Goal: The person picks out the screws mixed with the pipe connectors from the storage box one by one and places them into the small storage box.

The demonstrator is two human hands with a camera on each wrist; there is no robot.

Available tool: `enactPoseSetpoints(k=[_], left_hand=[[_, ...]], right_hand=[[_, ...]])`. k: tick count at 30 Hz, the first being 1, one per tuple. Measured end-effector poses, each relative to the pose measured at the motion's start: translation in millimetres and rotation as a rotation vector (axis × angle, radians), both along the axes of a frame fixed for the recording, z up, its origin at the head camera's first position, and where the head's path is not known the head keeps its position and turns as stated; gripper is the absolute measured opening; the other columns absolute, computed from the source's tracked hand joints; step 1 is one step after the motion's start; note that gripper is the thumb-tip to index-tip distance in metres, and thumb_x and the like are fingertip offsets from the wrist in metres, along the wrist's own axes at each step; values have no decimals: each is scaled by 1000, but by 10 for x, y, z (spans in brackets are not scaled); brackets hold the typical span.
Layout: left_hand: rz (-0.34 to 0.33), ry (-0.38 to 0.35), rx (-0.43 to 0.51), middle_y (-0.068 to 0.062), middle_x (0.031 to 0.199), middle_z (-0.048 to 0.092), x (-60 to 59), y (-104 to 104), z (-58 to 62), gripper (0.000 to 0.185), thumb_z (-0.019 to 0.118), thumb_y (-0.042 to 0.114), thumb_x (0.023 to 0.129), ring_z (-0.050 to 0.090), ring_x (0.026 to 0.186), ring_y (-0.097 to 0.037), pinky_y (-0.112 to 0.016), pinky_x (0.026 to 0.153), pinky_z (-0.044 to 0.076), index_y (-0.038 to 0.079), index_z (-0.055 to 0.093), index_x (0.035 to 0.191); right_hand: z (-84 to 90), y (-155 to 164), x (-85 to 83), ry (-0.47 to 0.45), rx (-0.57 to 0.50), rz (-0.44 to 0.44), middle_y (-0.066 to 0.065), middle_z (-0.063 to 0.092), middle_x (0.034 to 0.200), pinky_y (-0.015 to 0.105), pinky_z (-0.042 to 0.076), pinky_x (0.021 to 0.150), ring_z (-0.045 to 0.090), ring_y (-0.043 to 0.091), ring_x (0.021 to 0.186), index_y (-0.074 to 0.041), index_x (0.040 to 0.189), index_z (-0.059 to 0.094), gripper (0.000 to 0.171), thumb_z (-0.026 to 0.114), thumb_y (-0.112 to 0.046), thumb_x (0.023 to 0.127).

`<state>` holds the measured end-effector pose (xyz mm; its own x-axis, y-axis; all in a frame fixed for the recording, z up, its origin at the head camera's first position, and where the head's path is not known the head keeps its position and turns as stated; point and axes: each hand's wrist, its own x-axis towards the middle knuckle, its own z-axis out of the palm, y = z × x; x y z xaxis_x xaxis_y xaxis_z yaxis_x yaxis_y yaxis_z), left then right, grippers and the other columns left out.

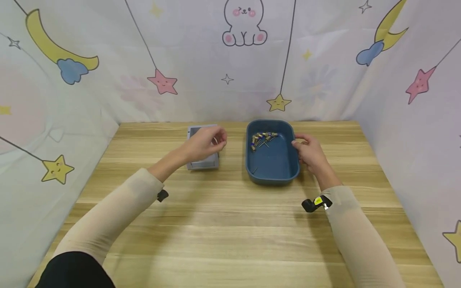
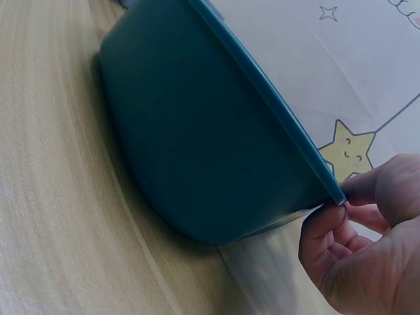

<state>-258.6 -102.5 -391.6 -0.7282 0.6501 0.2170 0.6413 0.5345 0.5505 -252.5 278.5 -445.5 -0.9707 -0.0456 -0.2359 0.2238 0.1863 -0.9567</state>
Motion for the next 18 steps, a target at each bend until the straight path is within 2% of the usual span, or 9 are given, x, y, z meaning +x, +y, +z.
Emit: enactPoseSetpoints(k=[8, 18], left_hand=[[19, -16, -12, -5, 100, 67, 9, -77, 60, 4, 61, 10, 107, 66, 91, -15, -30, 80, 56, 7, 63, 108], [41, -7, -12, -5, 99, 67, -29, -145, 15, 4, 62, 8, 106, 65, 91, -16, -30, 80, 56, 5, 63, 108]], right_hand=[[80, -24, 15, -31, -6, 8, 0, 51, 85, 26, 39, 49, 46, 10, 62, -4, 160, 40, 52, 53, -16, 112], [14, -11, 0, -6, 11, 2, -3, 51, 85, 24, 39, 49, 46, 8, 63, -6, 159, 42, 51, 55, -21, 112]])
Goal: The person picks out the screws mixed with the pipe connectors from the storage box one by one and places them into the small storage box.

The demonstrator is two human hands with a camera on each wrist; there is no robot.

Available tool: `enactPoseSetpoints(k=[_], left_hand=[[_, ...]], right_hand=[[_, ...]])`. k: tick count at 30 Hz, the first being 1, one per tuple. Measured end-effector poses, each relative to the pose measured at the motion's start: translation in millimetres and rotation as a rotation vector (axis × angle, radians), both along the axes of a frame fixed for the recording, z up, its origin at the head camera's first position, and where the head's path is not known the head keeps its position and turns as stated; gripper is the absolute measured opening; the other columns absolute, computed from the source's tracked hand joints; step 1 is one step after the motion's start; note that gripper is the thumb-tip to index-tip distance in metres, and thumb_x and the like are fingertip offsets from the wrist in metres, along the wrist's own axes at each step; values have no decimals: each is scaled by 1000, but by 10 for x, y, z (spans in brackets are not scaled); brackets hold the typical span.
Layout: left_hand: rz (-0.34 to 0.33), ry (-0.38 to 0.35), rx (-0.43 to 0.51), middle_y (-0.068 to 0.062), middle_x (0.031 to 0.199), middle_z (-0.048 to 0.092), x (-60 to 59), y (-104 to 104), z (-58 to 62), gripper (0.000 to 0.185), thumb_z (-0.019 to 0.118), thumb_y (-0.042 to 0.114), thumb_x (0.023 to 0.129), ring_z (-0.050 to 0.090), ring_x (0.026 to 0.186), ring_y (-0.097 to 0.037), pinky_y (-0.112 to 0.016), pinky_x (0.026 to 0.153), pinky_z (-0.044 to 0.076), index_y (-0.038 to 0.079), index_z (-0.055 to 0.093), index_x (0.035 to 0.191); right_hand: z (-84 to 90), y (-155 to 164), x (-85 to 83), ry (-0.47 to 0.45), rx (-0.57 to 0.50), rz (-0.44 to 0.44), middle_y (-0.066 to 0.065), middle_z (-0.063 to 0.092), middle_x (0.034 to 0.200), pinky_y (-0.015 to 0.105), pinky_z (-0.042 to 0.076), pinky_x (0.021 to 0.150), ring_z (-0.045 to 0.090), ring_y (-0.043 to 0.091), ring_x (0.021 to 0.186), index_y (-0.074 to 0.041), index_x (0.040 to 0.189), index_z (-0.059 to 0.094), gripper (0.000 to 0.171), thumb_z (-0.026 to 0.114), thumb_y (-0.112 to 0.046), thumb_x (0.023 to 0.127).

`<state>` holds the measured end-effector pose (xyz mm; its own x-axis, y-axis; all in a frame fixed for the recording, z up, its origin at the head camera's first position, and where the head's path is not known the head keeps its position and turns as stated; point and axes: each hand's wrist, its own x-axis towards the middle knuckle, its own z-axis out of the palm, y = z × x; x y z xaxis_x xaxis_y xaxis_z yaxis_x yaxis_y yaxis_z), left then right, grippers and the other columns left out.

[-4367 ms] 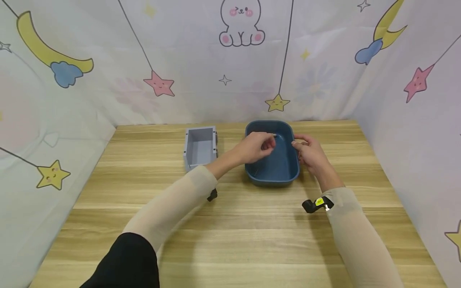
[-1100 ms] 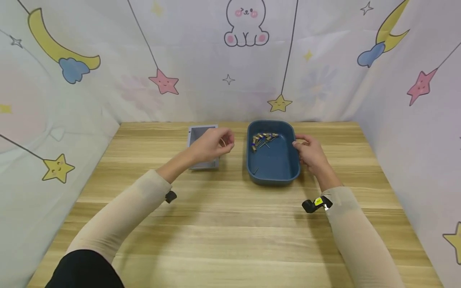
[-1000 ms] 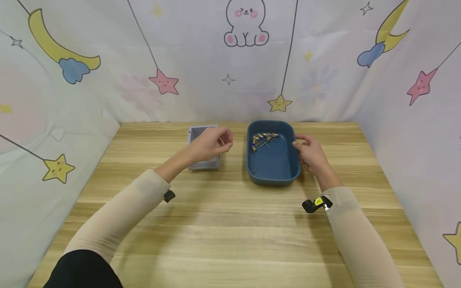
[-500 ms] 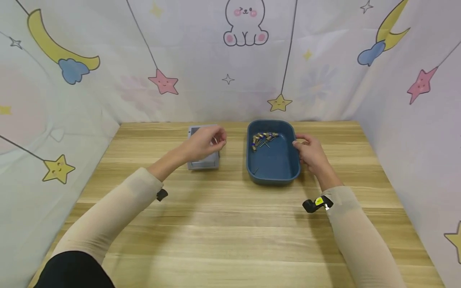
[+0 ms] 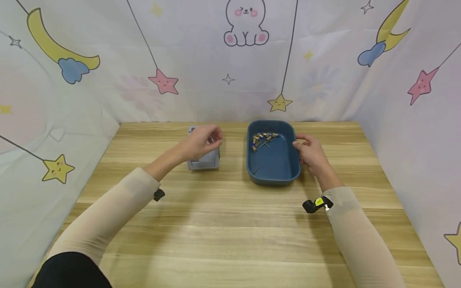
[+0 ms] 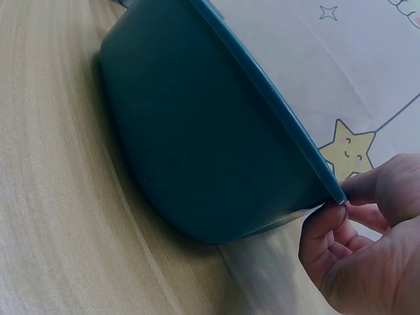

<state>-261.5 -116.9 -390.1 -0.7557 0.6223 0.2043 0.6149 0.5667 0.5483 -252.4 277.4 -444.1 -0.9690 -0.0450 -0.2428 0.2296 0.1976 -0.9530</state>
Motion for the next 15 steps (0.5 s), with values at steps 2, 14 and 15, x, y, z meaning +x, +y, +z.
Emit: enactPoseSetpoints(k=[2, 14, 15], left_hand=[[11, -2, -1, -5, 100, 67, -5, -26, -1, 4, 63, 8, 106, 66, 91, -16, -31, 80, 56, 5, 63, 109], [16, -16, -4, -8, 102, 66, -20, -137, -14, 6, 63, 5, 105, 66, 92, -19, -32, 81, 56, 2, 62, 110], [20, -21, -5, -8, 102, 66, -20, -148, -19, 6, 63, 5, 105, 65, 92, -19, -32, 81, 56, 2, 62, 110]], right_hand=[[-12, -1, -4, 5, 2, -1, -4, 51, 84, 24, 39, 49, 46, 8, 63, -6, 159, 43, 51, 55, -21, 112], [-1, -8, 14, 9, 9, 0, -4, 50, 84, 23, 39, 49, 46, 7, 63, -6, 157, 44, 50, 55, -22, 112], [-3, -11, 14, 8, 8, 0, -4, 51, 84, 23, 39, 49, 46, 7, 63, -6, 157, 44, 49, 55, -22, 112]])
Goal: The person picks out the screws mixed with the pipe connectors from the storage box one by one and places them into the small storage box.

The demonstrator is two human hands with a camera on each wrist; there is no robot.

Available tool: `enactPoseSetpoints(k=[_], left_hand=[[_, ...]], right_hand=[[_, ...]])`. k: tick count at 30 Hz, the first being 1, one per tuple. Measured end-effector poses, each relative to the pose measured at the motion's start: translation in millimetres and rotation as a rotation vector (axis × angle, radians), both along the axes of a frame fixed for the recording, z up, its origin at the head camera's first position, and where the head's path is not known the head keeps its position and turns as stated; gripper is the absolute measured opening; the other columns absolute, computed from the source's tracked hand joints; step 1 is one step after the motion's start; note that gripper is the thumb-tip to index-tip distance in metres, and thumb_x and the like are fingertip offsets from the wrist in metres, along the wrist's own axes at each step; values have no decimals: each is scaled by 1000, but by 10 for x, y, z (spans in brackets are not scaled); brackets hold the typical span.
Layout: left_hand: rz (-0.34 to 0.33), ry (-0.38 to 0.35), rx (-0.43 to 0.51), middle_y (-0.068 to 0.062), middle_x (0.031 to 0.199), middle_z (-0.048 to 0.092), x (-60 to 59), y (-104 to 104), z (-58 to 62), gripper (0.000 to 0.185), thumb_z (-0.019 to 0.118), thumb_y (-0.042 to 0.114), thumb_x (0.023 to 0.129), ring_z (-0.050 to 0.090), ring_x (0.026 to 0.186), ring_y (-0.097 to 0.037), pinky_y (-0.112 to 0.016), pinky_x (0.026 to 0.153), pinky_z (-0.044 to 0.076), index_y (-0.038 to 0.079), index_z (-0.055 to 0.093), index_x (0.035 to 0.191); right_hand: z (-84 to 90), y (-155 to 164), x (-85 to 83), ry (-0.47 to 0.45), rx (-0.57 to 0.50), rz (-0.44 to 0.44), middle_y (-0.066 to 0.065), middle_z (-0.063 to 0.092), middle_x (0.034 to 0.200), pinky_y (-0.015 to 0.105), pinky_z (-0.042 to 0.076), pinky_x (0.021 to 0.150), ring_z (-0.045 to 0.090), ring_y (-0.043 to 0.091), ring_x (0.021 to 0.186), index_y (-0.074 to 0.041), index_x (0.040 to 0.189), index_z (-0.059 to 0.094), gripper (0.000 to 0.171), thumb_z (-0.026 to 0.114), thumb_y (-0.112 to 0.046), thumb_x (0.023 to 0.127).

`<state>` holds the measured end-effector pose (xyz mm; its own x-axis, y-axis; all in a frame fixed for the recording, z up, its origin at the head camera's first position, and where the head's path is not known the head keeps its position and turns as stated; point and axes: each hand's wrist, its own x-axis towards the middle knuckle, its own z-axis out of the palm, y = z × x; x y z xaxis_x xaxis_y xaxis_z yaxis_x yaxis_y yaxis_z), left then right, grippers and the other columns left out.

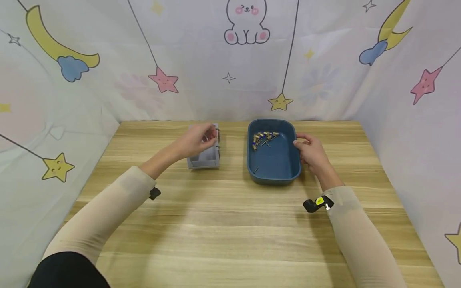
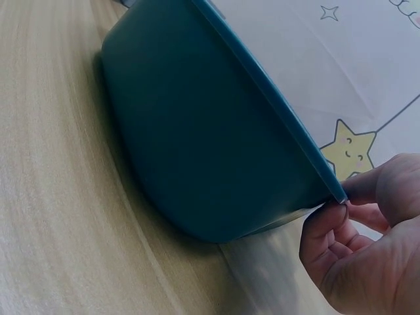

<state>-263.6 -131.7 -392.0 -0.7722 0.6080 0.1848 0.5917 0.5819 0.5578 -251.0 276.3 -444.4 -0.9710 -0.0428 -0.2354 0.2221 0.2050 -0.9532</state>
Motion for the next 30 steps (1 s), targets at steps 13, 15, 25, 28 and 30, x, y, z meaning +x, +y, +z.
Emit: enactPoseSetpoints(k=[13, 15, 25, 28, 30], left_hand=[[28, -2, -10, -11, 101, 65, -47, -144, -75, 4, 63, 5, 105, 65, 92, -22, -36, 81, 56, 2, 60, 106], [39, 2, -13, -11, 102, 64, -54, -160, -81, 4, 63, 6, 104, 64, 92, -22, -36, 82, 56, 3, 60, 106], [84, -50, 6, -11, 101, 65, -67, -262, -88, 5, 65, 6, 103, 65, 91, -23, -37, 81, 56, 2, 61, 105], [99, -52, 5, -11, 100, 66, -66, -298, -103, 5, 65, 6, 103, 65, 90, -23, -38, 80, 56, 3, 61, 105], [104, -49, -2, -10, 99, 66, -74, -314, -116, 5, 65, 7, 103, 66, 90, -22, -37, 80, 57, 4, 61, 104]], right_hand=[[14, -7, 3, 3, -12, 9, -3, 50, 84, 23, 38, 49, 46, 7, 63, -5, 157, 44, 49, 54, -21, 112], [10, -6, 3, 4, -16, 6, -3, 50, 84, 22, 38, 48, 46, 8, 62, -5, 157, 44, 49, 54, -21, 112], [2, 3, -9, 3, -16, 7, -3, 51, 83, 23, 38, 48, 46, 8, 62, -5, 158, 43, 51, 55, -22, 112], [-4, 9, -14, 4, -9, 9, -3, 51, 83, 23, 37, 48, 46, 8, 61, -5, 158, 43, 51, 55, -22, 112], [-7, 14, -16, 3, -10, 6, -3, 50, 83, 23, 37, 48, 46, 8, 61, -6, 158, 43, 51, 55, -22, 112]])
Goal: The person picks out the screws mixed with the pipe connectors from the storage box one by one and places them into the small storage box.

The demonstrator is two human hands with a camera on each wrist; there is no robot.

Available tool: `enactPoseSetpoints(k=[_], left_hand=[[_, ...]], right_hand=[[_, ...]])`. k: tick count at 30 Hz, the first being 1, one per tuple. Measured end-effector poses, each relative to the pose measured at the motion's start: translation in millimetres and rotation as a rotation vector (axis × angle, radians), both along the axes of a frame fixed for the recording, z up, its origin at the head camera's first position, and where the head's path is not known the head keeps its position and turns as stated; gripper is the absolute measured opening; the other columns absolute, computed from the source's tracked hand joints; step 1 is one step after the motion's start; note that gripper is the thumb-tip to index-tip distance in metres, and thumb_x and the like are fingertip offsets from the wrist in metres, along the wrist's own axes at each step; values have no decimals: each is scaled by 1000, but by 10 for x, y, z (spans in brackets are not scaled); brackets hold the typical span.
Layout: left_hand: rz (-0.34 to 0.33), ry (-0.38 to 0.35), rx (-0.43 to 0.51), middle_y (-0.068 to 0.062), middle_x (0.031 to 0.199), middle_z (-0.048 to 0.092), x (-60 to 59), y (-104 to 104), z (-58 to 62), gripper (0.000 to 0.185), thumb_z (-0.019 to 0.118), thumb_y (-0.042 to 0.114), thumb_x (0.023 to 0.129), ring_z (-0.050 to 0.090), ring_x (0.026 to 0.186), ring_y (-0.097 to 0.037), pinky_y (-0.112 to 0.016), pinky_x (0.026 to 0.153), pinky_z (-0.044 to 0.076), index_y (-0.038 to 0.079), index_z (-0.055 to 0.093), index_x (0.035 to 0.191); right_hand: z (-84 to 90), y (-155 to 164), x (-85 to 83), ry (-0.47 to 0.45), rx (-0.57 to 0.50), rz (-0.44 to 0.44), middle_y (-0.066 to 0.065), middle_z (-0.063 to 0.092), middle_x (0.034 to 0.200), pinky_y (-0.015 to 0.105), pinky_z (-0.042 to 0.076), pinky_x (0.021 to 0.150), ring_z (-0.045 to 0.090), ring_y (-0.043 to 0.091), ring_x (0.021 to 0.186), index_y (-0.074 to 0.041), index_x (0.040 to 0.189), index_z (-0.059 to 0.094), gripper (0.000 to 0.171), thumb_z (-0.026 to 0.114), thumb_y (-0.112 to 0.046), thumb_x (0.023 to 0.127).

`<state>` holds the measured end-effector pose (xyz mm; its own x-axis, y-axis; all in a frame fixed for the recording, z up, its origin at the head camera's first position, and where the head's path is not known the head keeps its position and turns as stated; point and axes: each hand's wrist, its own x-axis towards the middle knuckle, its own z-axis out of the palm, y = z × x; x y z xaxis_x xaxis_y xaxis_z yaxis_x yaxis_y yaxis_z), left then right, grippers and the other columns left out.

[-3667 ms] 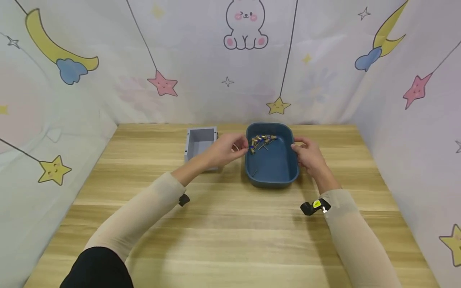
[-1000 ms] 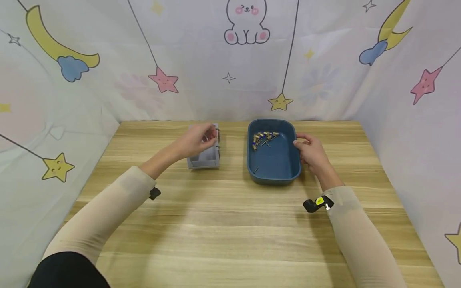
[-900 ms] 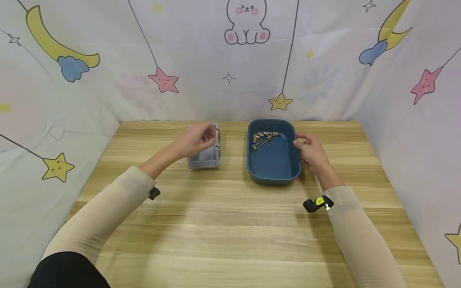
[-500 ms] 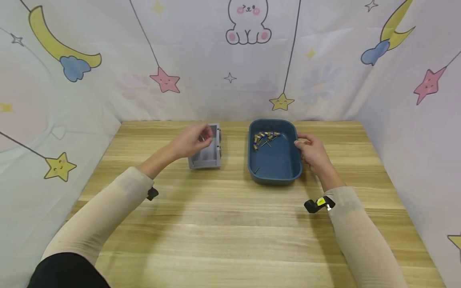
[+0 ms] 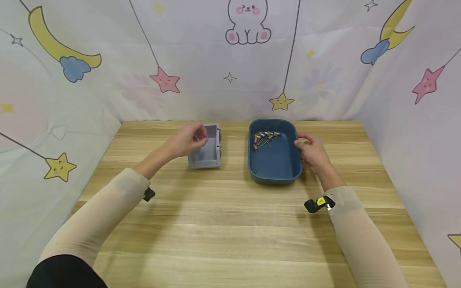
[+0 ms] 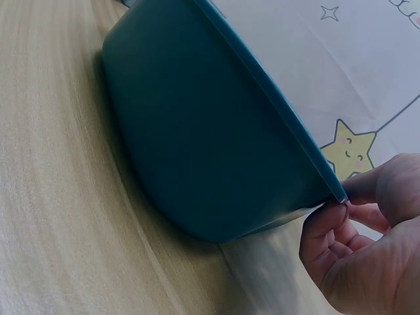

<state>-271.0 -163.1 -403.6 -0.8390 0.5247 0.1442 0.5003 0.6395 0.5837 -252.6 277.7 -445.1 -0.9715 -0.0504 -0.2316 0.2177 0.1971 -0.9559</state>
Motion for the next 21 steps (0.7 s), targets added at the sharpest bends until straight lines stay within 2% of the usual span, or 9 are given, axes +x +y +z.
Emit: enactPoseSetpoints(k=[21], left_hand=[[38, -28, -12, -9, 99, 67, -17, -90, -19, 10, 69, 11, 102, 66, 90, -22, -39, 80, 56, 4, 63, 106]], right_hand=[[8, -16, 9, -1, 15, -11, -4, 52, 83, 23, 41, 48, 48, 7, 62, -6, 156, 46, 49, 56, -22, 111]])
